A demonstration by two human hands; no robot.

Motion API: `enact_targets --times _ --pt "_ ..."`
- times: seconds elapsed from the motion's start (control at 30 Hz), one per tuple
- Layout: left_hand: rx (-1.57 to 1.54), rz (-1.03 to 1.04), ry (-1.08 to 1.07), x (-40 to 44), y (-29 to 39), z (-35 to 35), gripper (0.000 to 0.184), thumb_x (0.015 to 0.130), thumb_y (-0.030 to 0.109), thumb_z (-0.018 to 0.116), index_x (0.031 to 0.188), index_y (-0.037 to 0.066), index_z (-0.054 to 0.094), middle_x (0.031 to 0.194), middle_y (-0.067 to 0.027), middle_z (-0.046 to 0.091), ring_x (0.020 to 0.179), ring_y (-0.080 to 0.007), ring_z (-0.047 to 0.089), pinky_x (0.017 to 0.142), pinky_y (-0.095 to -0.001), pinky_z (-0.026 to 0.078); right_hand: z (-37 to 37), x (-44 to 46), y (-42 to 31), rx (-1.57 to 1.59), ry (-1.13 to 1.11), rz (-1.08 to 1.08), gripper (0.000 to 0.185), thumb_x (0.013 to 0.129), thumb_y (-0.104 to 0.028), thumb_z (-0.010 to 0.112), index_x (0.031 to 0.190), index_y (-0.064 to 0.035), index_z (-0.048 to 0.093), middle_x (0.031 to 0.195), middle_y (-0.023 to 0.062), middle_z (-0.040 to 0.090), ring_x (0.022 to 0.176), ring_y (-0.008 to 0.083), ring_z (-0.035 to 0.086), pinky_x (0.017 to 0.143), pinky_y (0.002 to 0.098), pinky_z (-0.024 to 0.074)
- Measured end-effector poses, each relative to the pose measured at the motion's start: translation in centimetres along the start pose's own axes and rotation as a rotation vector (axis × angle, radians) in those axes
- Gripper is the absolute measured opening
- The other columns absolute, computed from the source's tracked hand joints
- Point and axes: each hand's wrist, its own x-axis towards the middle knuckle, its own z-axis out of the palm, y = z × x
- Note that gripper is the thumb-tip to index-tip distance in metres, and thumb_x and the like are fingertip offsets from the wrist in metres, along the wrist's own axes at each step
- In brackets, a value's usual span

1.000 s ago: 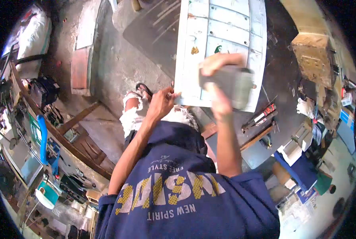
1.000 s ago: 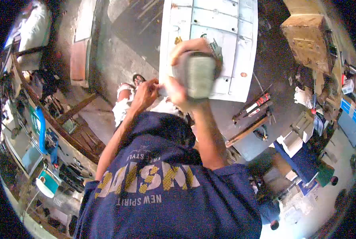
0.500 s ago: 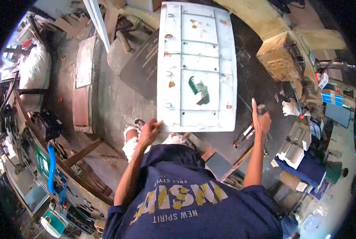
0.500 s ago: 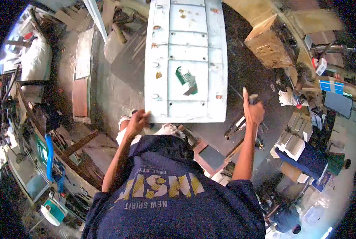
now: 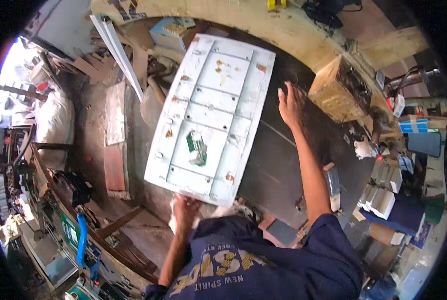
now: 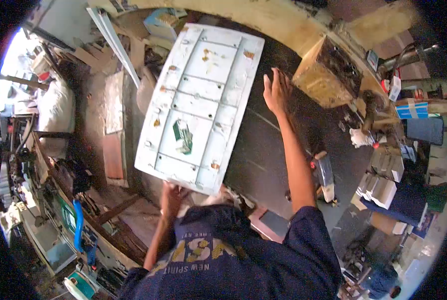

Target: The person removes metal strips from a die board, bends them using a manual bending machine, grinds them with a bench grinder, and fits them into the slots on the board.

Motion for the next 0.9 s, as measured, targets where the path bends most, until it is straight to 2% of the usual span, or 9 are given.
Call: enact_targets --times 0.17,0.2,0.23,0.33,0.53,0.6,0.8,0.83,0.9 --pt "0.036 0.268 0.016 2.6 -3.3 -1.5 0.056 0.106 0.036 0.045 0.150 0.009 0.024 0.117 -0.0163 0.058 0.096 -0.0254 0.063 0.080 -0.0421 0.055 8.5 12.1 2.5 -0.059 -0.076 -0.023 0.064 0.101 -0.044 0.045 0.149 -0.0039 0.034 0.154 0.0207 0.036 0.142 0.0384 0.033 0.114 0.0521 0.0283" --pt "0.117 0.332 0.026 3.0 -3.4 -2.2 0.053 0.106 0.034 0.044 0.150 0.008 0.027 0.109 -0.0138 0.060 0.086 -0.0209 0.065 0.073 -0.0396 0.056 9.5 13.5 3.3 -0.002 -0.056 -0.009 0.063 0.100 -0.043 0.046 0.147 -0.0027 0.037 0.151 0.0210 0.040 0.139 0.0389 0.038 0.113 0.0494 0.0317" --pt "0.127 0.241 -0.003 2.8 -2.0 -2.7 0.055 0.107 0.033 0.042 0.152 0.007 0.025 0.130 -0.0173 0.054 0.111 -0.0247 0.060 0.091 -0.0353 0.051 10.3 14.7 3.9 0.052 -0.042 0.005 0.061 0.100 -0.042 0.046 0.146 -0.0016 0.039 0.148 0.0214 0.044 0.135 0.0394 0.043 0.111 0.0466 0.0351" --pt "0.149 0.353 0.113 4.1 0.6 -3.3 0.045 0.107 0.029 0.042 0.146 0.006 0.037 0.103 -0.0063 0.062 0.082 -0.0134 0.059 0.070 -0.0295 0.050 10.8 16.0 6.4 0.121 -0.266 0.046 0.054 0.099 -0.047 0.047 0.128 -0.0023 0.054 0.119 0.0258 0.063 0.114 0.0439 0.058 0.096 0.0499 0.0459" --pt "0.110 0.221 0.211 11.6 4.1 -15.8 0.042 0.105 0.032 0.048 0.137 0.006 0.048 0.091 -0.0007 0.062 0.076 -0.0118 0.057 0.068 -0.0309 0.048 1.6 1.8 3.3 0.053 -0.092 0.257 0.049 0.098 -0.041 0.049 0.124 -0.0003 0.053 0.108 0.0302 0.066 0.097 0.0474 0.064 0.089 0.0554 0.0460" --pt "0.137 0.250 0.235 13.6 6.8 -13.3 0.042 0.104 0.032 0.049 0.137 0.005 0.049 0.091 -0.0009 0.062 0.077 -0.0120 0.057 0.069 -0.0311 0.048 0.7 -3.7 5.1 -0.237 0.154 0.102 0.044 0.094 -0.035 0.055 0.120 0.0004 0.051 0.094 0.0256 0.066 0.083 0.0437 0.065 0.092 0.0614 0.0352" --pt "0.283 0.294 0.175 21.1 12.7 -5.4 0.042 0.104 0.032 0.050 0.136 0.005 0.050 0.092 -0.0013 0.062 0.079 -0.0126 0.057 0.071 -0.0317 0.048 -10.4 -15.7 -1.7 -0.276 -0.229 0.516 0.057 0.091 -0.035 0.060 0.123 0.0111 0.049 0.091 0.0240 0.065 0.086 0.0368 0.063 0.093 0.0555 0.0379" --pt "0.298 0.317 0.162 21.1 13.3 -5.2 0.042 0.104 0.032 0.050 0.136 0.005 0.050 0.093 -0.0013 0.062 0.079 -0.0127 0.057 0.071 -0.0318 0.048 -8.8 -18.9 -2.0 -0.416 0.181 0.305 0.047 0.087 -0.027 0.064 0.121 0.0034 0.053 0.082 0.0216 0.067 0.085 0.0417 0.064 0.095 0.0607 0.0377" --pt "0.340 0.339 0.151 20.5 13.7 -4.5 0.042 0.104 0.032 0.050 0.135 0.005 0.050 0.093 -0.0015 0.062 0.080 -0.0128 0.057 0.072 -0.0320 0.048 -11.7 -22.3 -4.8 -0.357 0.197 0.179 0.029 0.080 -0.017 0.069 0.106 -0.0037 0.065 0.080 0.0142 0.068 0.080 0.0364 0.067 0.091 0.0537 0.0454"
